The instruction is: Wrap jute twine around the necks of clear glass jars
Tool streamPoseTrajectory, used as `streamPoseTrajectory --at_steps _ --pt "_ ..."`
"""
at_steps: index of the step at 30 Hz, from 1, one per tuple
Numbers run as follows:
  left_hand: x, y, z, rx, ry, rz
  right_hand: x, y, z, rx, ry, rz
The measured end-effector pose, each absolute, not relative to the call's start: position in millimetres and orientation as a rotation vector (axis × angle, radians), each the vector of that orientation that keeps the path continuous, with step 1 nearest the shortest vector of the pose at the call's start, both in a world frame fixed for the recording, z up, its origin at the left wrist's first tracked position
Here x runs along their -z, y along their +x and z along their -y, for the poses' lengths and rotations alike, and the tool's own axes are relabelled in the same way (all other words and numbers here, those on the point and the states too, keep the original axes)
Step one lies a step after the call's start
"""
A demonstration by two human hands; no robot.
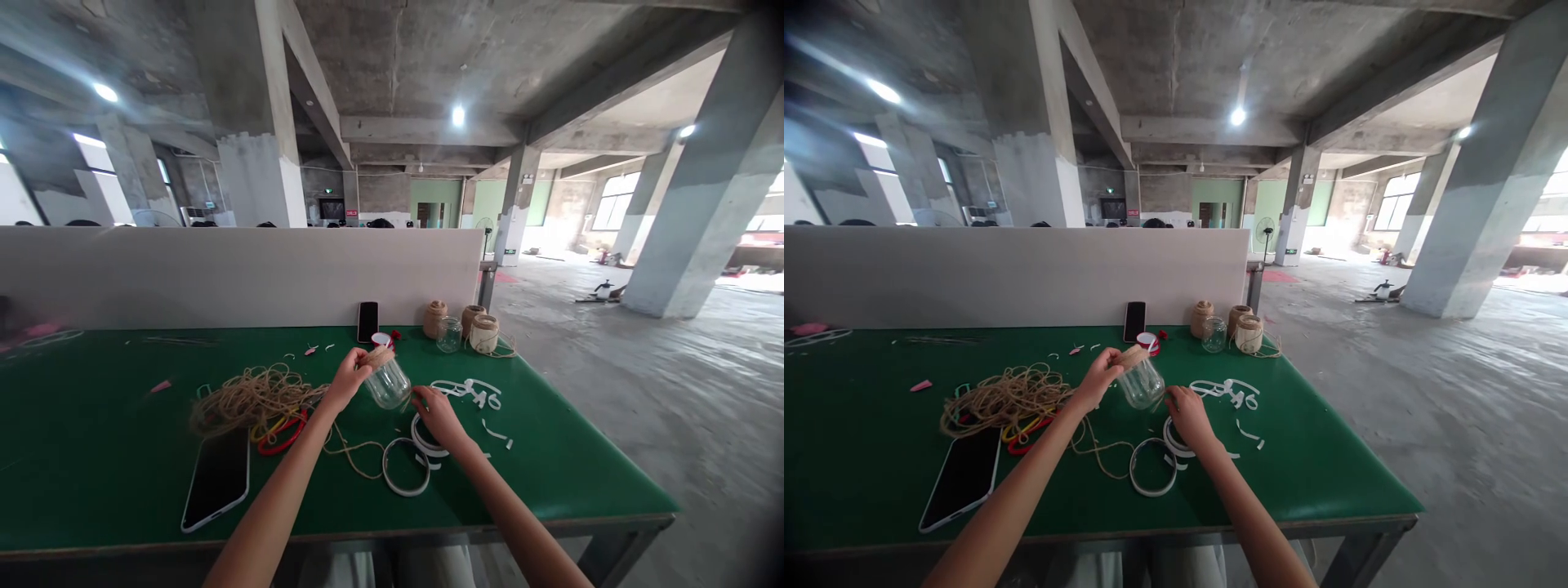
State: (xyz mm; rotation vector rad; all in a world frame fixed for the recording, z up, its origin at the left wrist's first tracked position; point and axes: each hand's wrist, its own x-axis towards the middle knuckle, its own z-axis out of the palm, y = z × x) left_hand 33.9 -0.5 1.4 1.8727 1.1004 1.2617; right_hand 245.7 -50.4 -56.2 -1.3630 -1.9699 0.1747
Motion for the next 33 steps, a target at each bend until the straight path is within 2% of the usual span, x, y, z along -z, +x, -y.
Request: streamPoseTrajectory --at_steps 9,23,33 --pt "15.7 26.0 -17.2 -1.360 1.587 -0.990 50.7 245.9 52.0 -0.131 -1.325 1.881" --pt "29.7 30.3 -20.7 -1.398 1.432 -0.805 61.1 241.2 35.3 -0.609 -1.296 1.697" --pt "26.6 32.2 -12.2 -1.395 1.465 -0.829 58.1 239.7 37.3 -0.639 -1.284 1.606"
